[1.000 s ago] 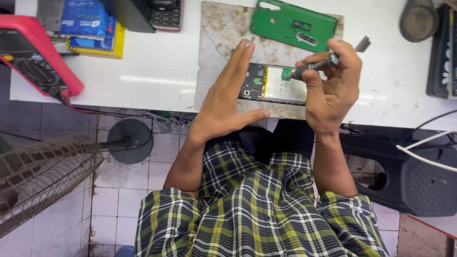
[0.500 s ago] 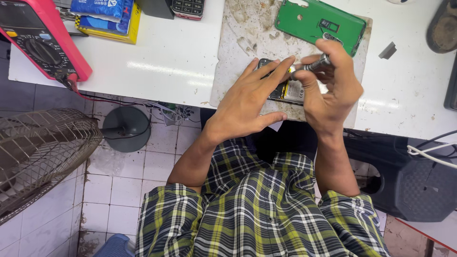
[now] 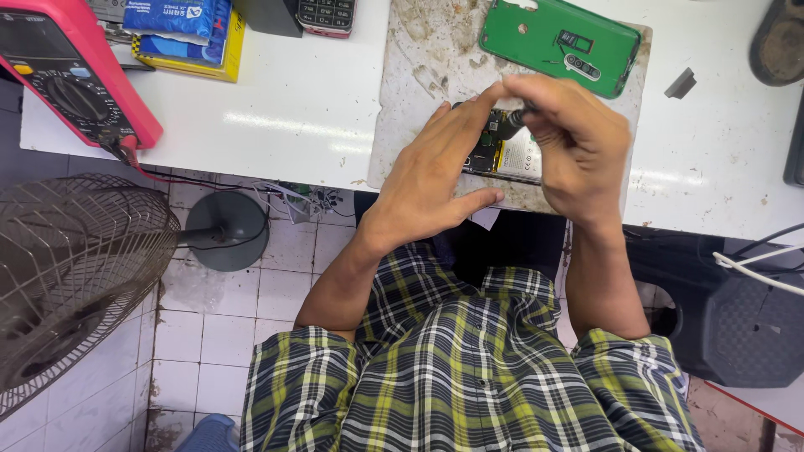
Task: The person disassembles a smartphone by removing screws and prying open the casing. They detach the battery and other internal components using a screwdriver and a prying tool, then place the removed parts on the workbench.
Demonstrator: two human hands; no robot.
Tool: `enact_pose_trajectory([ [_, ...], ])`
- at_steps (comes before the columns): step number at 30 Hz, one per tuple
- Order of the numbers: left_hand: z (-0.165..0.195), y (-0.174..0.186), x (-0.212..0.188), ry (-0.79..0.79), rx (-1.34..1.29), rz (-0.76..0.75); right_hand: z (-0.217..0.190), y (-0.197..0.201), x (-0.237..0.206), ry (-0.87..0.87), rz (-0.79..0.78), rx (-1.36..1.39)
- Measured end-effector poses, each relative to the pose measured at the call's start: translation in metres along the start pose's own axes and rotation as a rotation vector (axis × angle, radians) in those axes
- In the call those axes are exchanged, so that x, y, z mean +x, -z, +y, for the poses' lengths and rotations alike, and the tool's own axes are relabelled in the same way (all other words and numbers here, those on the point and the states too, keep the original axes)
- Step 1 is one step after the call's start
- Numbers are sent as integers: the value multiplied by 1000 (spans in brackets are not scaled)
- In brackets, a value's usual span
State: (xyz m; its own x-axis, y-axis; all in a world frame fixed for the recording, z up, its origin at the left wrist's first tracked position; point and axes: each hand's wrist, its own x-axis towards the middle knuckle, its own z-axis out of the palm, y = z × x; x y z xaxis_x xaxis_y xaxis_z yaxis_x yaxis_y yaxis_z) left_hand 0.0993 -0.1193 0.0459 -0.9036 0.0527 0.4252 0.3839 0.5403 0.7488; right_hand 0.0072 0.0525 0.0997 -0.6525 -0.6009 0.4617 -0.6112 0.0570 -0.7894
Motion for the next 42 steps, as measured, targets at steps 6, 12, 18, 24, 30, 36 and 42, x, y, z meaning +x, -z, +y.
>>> enact_pose_trajectory([
  [6, -1, -2, 0, 29, 29, -16, -14, -2, 2, -123, 20, 83],
  [12, -2, -4, -1, 26, 41, -10, -24, -4, 4, 87, -1, -244],
  [18, -1, -8, -1, -4, 119, 9, -23, -8, 5, -13, 33, -107],
  [24, -1, -7, -1, 0, 118, -11, -18, 0, -5, -156, 56, 117],
  [30, 0, -7, -1, 16, 94, 16, -20, 4, -2, -108, 35, 11],
  [36, 0, -9, -2, 72, 64, 65, -17, 5, -9, 59, -8, -208],
  [42, -2, -13, -1, 133, 58, 134, -5, 8, -18, -35, 132, 68],
])
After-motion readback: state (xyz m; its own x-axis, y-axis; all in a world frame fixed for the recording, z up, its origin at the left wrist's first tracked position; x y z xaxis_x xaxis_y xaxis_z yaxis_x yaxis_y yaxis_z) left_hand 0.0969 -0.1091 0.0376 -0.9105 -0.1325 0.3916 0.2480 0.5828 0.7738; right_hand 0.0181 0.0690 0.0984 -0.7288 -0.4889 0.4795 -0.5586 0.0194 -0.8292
